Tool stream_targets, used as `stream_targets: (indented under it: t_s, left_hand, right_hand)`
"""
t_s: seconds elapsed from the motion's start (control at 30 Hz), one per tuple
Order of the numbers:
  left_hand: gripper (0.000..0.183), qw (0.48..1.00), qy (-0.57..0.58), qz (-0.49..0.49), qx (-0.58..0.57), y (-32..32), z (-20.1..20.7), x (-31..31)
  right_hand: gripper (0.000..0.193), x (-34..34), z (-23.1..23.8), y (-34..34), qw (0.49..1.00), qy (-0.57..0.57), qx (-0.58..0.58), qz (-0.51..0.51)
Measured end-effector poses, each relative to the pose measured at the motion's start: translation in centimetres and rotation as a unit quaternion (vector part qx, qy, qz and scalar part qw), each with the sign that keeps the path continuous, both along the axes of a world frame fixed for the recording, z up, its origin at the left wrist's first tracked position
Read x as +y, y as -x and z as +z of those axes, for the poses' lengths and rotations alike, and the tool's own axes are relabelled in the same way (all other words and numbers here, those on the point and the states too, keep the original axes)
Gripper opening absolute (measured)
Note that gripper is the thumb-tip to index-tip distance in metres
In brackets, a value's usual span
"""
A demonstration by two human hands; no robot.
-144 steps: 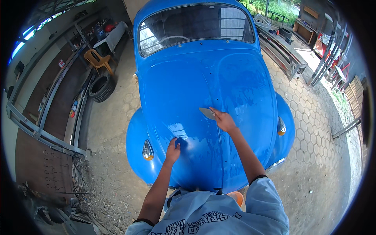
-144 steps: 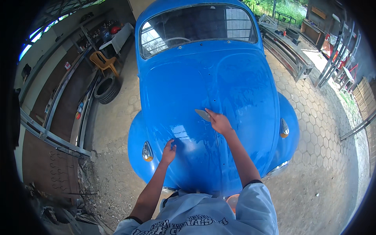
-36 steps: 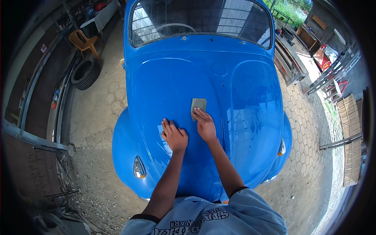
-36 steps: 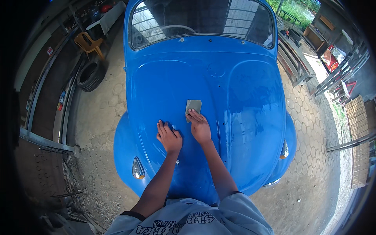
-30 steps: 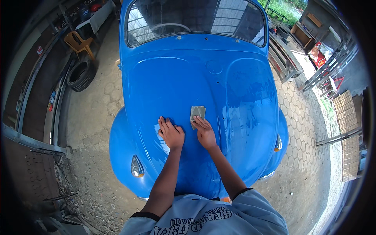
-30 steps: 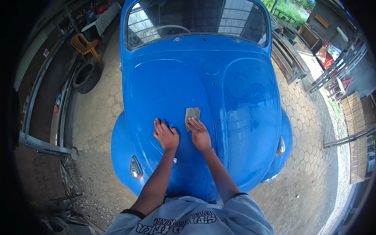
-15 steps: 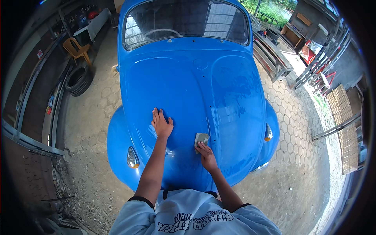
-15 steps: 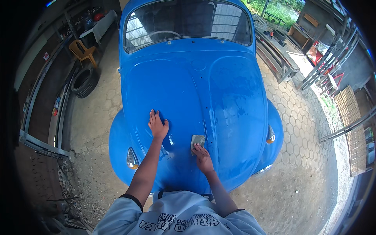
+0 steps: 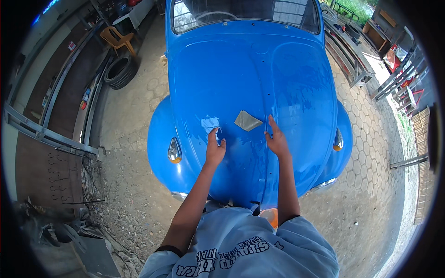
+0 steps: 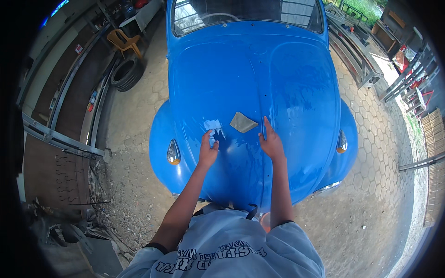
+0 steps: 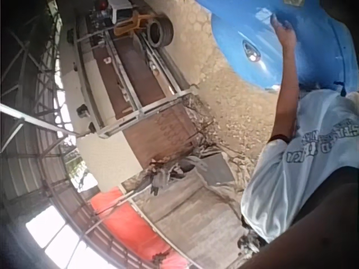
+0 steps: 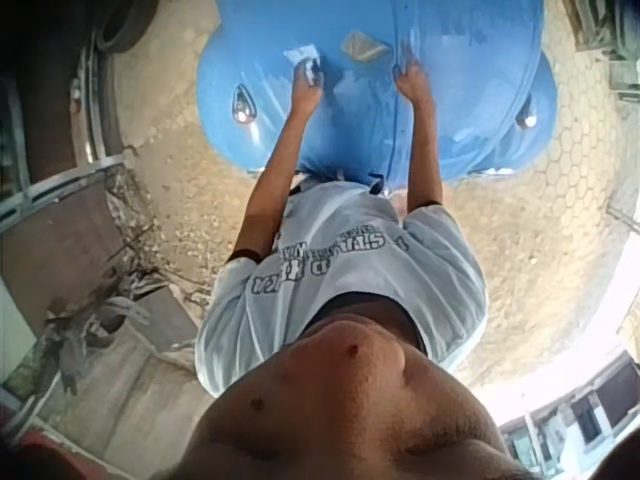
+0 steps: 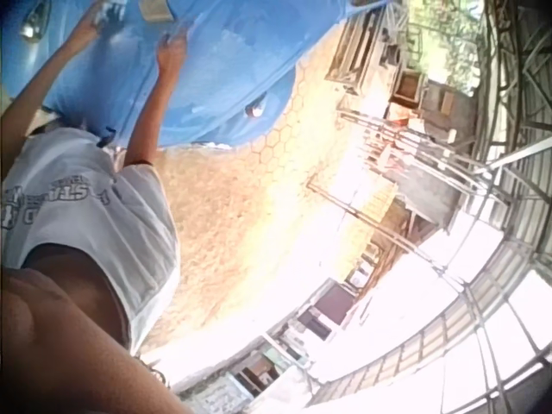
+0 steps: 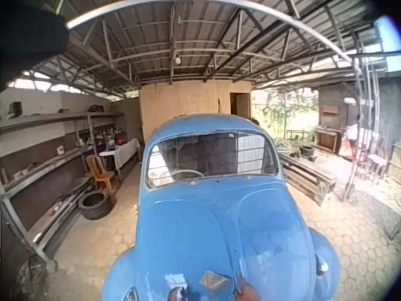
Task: The person sands the hood of a car using sandpaper, dips the sandpaper into a bucket of water, and sands the hood again with the wet sandpaper.
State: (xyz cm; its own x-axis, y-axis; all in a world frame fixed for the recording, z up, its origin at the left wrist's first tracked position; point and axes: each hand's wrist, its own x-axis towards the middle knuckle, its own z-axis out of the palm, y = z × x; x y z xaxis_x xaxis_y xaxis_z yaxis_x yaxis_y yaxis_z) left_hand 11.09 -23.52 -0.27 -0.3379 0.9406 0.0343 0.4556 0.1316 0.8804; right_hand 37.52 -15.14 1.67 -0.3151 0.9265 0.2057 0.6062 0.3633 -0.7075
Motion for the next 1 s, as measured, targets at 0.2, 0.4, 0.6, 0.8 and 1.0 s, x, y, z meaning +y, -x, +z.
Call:
stream_targets:
  t_s: [0.2, 0.4, 0.6, 0.8, 1.0]
  left_hand:
    - [0.076, 0.987, 0.024, -0.093, 0.126, -6.5, 4.4, 6.7]
    - [0.069, 0.877, -0.010, -0.245, 0.413, -7.3, 3.3, 9.0]
    - [0.032, 0.861, -0.023, -0.224, 0.456, -7.8, 3.5, 9.3]
    - [0.025, 0.886, -0.089, -0.117, 0.439, -2.7, 3.6, 9.8]
    - [0.021, 0.896, -0.018, 0.061, 0.439, 2.3, 2.4, 8.3]
  right_hand:
    - [0.103, -1.2, -4.6, -8.0, 0.981, 0.107, -0.095, -0.134]
    - [0.126, -3.3, -3.9, -3.7, 0.949, 0.129, -0.263, -0.115]
    - [0.127, -3.5, -4.5, -4.4, 0.945, 0.153, -0.259, -0.125]
    - [0.127, -3.1, -4.8, -3.5, 0.953, 0.130, -0.246, -0.117]
    - [0.126, -3.4, -5.0, -3.9, 0.952, 0.125, -0.250, -0.123]
